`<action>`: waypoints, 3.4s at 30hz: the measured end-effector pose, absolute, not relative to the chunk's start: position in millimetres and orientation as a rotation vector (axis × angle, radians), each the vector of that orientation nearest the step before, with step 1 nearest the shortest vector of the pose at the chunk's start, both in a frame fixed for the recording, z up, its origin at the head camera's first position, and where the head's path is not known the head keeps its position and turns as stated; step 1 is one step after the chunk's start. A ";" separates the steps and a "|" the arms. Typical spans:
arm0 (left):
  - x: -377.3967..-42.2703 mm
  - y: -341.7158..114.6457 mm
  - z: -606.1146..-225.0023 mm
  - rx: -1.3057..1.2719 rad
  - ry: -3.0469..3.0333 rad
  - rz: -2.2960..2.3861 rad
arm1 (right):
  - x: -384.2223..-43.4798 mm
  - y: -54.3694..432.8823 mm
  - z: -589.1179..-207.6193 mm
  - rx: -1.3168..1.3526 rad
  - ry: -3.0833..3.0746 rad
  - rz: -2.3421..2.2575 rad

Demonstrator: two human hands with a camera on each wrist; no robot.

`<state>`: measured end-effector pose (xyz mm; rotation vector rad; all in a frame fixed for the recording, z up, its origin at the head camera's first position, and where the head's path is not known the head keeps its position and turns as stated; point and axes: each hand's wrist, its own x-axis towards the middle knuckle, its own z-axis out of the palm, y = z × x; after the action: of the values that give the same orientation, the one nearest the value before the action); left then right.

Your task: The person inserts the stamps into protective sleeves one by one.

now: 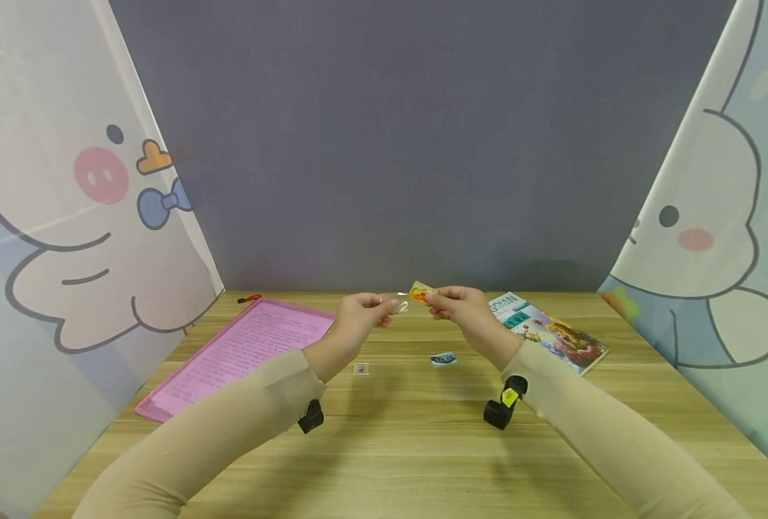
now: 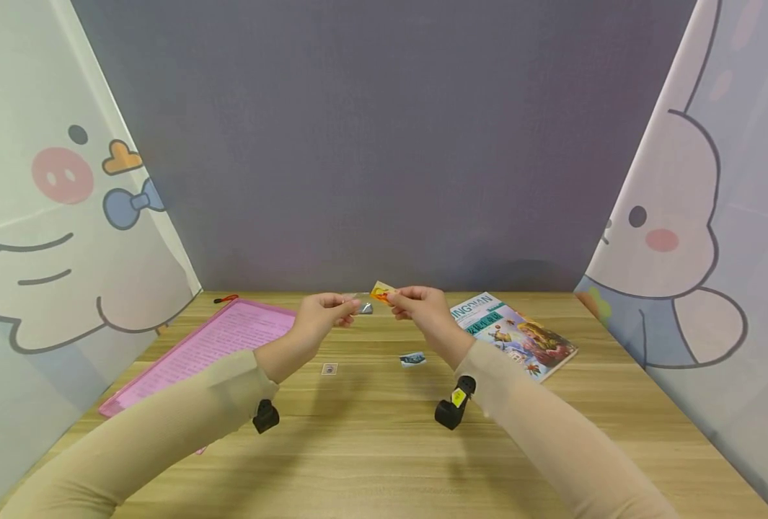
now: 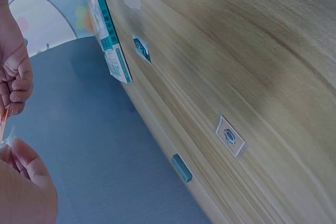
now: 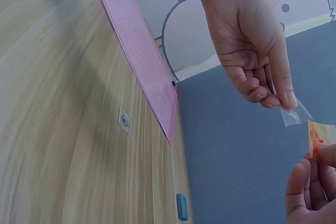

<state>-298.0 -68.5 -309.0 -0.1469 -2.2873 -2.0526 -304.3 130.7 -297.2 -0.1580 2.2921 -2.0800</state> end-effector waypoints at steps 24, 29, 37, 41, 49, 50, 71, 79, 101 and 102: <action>-293.3 -70.2 -307.0 -0.125 -2.259 -2.096 | -302.5 121.8 -304.6 -0.152 2.316 -2.094; -293.4 -70.4 -307.4 -0.119 -2.266 -2.098 | -301.3 121.9 -306.5 -0.146 2.315 -2.082; -293.9 -70.5 -308.1 -0.105 -2.275 -2.105 | -300.7 122.5 -309.0 -0.145 2.289 -2.104; -293.9 -70.5 -307.8 -0.114 -2.257 -2.126 | -301.4 123.2 -311.3 -0.137 2.281 -2.107; -292.4 -70.7 -307.2 -0.108 -2.278 -2.110 | -303.5 125.0 -316.7 -0.149 2.274 -2.080; -292.5 -70.8 -307.5 -0.103 -2.283 -2.103 | -303.6 125.2 -317.1 -0.151 2.274 -2.072; -293.3 -69.5 -310.9 -0.119 -2.312 -2.040 | -302.8 124.6 -315.3 -0.153 2.200 -2.025; -294.6 -69.3 -310.9 -0.162 -2.264 -2.105 | -305.3 128.8 -316.5 -0.223 2.097 -2.055; -293.8 -70.0 -312.1 -0.227 -2.275 -2.061 | -304.6 130.8 -315.3 -0.224 2.001 -2.101; -294.2 -70.1 -312.3 -0.221 -2.270 -2.068 | -304.6 131.0 -315.3 -0.224 2.002 -2.101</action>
<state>-294.2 -70.1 -312.3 -0.2208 -2.2699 -2.0683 -304.6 131.0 -315.3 -0.2241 2.0017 -2.1006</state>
